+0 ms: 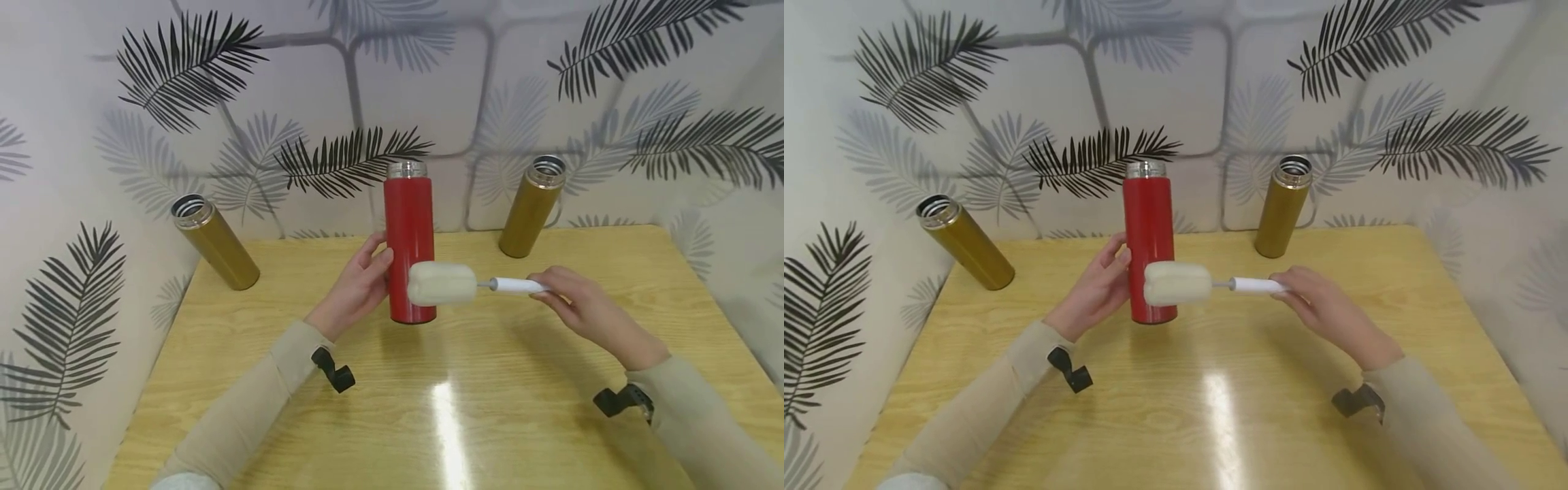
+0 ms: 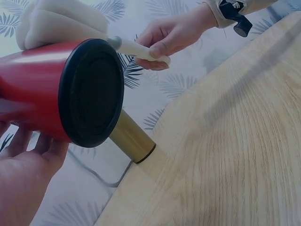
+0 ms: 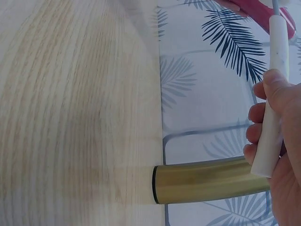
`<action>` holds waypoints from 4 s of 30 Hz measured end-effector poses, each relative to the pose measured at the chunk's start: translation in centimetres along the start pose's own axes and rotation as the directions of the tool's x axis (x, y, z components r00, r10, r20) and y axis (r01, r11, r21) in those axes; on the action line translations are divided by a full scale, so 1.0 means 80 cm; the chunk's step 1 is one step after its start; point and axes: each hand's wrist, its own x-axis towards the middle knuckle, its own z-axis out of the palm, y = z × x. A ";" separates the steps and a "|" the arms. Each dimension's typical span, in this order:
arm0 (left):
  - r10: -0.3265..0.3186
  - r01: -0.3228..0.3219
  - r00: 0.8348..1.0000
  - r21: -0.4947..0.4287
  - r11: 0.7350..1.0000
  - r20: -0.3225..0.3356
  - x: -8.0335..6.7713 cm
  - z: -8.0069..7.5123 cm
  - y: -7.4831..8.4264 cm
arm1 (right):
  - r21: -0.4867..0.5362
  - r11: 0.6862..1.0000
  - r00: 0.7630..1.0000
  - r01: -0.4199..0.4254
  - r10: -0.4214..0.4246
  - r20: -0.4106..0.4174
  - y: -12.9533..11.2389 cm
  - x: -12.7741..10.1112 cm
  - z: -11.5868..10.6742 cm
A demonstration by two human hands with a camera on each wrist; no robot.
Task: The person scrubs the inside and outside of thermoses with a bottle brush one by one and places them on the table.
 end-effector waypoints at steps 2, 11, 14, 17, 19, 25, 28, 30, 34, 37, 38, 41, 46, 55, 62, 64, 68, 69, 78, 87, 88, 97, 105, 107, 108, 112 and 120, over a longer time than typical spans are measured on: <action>-0.018 0.018 1.000 0.007 1.000 0.017 0.001 -0.001 -0.001 | -0.008 1.000 1.000 -0.002 0.002 -0.017 0.002 0.002 -0.002; -0.058 0.056 0.996 0.024 0.998 0.062 -0.001 0.002 -0.006 | -0.047 0.998 0.998 -0.051 0.049 -0.046 0.004 0.016 -0.017; -0.079 0.074 0.996 0.102 0.992 0.041 -0.001 0.005 -0.005 | -0.058 0.997 0.997 -0.044 0.041 -0.058 0.005 0.022 -0.019; -0.114 0.106 0.993 0.190 0.976 0.028 -0.003 0.007 -0.004 | -0.072 0.996 0.996 -0.050 0.045 -0.074 0.007 0.026 -0.020; -0.131 0.123 0.991 0.233 0.965 0.020 -0.004 0.007 -0.006 | -0.086 0.995 0.995 -0.055 0.048 -0.089 0.008 0.028 -0.022; -0.127 0.119 0.992 0.252 0.960 0.017 -0.004 0.005 -0.009 | -0.117 0.987 0.988 -0.106 0.091 -0.125 0.006 0.030 -0.024; -0.123 0.110 0.992 0.254 0.961 0.033 -0.003 0.004 -0.008 | -0.107 0.989 0.989 -0.106 0.093 -0.117 0.006 0.029 -0.019; -0.120 0.106 0.992 0.259 0.960 0.039 -0.004 0.002 -0.008 | -0.095 0.992 0.992 -0.088 0.079 -0.097 0.006 0.027 -0.014; -0.112 0.103 0.993 0.230 0.968 0.025 -0.005 -0.001 -0.006 | -0.048 0.998 0.998 -0.052 0.050 -0.041 0.007 0.022 -0.003; -0.096 0.095 0.995 0.173 0.980 -0.004 -0.006 -0.006 -0.004 | -0.014 0.999 0.999 -0.036 0.036 -0.002 0.006 0.017 0.005; -0.092 0.093 0.996 0.151 0.984 -0.012 -0.006 -0.008 -0.003 | -0.006 0.999 0.999 -0.032 0.032 0.010 0.006 0.015 0.008; -0.082 0.085 0.996 0.100 0.991 -0.032 -0.007 -0.011 0.000 | 0.001 1.000 0.999 -0.020 0.020 0.038 0.003 0.009 0.013; -0.070 0.073 0.997 0.082 0.994 -0.041 -0.005 -0.012 0.005 | -0.005 1.000 0.997 -0.016 0.016 0.073 -0.002 -0.002 0.013; -0.044 0.043 0.996 -0.003 0.999 -0.073 -0.005 -0.012 0.011 | 0.000 1.000 0.995 -0.013 0.013 0.098 -0.008 -0.010 0.015; -0.039 0.037 0.998 -0.038 0.999 -0.046 -0.008 -0.012 0.011 | 0.013 1.000 1.000 -0.008 0.008 0.030 -0.006 -0.007 0.016; -0.051 0.050 0.998 -0.038 0.998 -0.029 -0.009 -0.012 0.010 | 0.015 1.000 1.000 -0.006 0.005 0.020 -0.005 -0.005 0.015; -0.066 0.066 0.998 -0.017 0.998 0.015 -0.009 -0.012 0.008 | 0.013 1.000 0.999 -0.026 0.026 0.022 -0.005 -0.001 0.012; -0.065 0.065 0.998 -0.013 0.998 0.027 -0.009 -0.012 0.008 | 0.016 0.999 0.999 -0.033 0.033 0.025 -0.005 0.000 0.010; -0.126 0.116 0.988 0.110 0.987 0.088 -0.012 -0.013 0.014 | 0.023 0.999 1.000 -0.024 0.024 -0.018 0.000 0.008 0.010; -0.185 0.152 0.981 0.365 0.919 0.058 -0.014 -0.011 0.006 | 0.002 0.999 0.997 -0.034 0.034 -0.072 0.004 0.018 0.001; -0.188 0.152 0.981 0.386 0.910 0.057 -0.014 -0.011 0.006 | -0.001 0.999 0.996 -0.050 0.050 -0.075 0.004 0.020 -0.002; -0.189 0.133 0.977 0.422 0.897 0.096 -0.013 -0.010 0.002 | -0.051 0.992 0.987 -0.119 0.112 -0.118 0.002 0.028 -0.016; -0.194 0.167 0.981 0.382 0.909 0.031 -0.012 -0.008 0.001 | -0.049 0.993 0.989 -0.104 0.098 -0.114 0.002 0.028 -0.010; -0.190 0.168 0.981 0.368 0.915 0.026 -0.012 -0.010 0.000 | -0.038 0.995 0.992 -0.090 0.086 -0.089 0.002 0.026 -0.008; -0.185 0.164 0.982 0.355 0.920 0.027 -0.012 -0.011 0.000 | -0.034 0.996 0.994 -0.085 0.083 -0.075 0.002 0.025 -0.007; -0.141 0.119 0.989 0.320 0.940 0.044 -0.012 -0.015 0.001 | -0.024 0.996 0.997 -0.082 0.082 -0.014 0.001 0.018 -0.003; -0.034 0.041 0.999 0.252 0.967 -0.029 -0.010 -0.016 0.006 | 0.026 0.997 0.996 -0.068 0.067 0.054 -0.005 0.000 0.008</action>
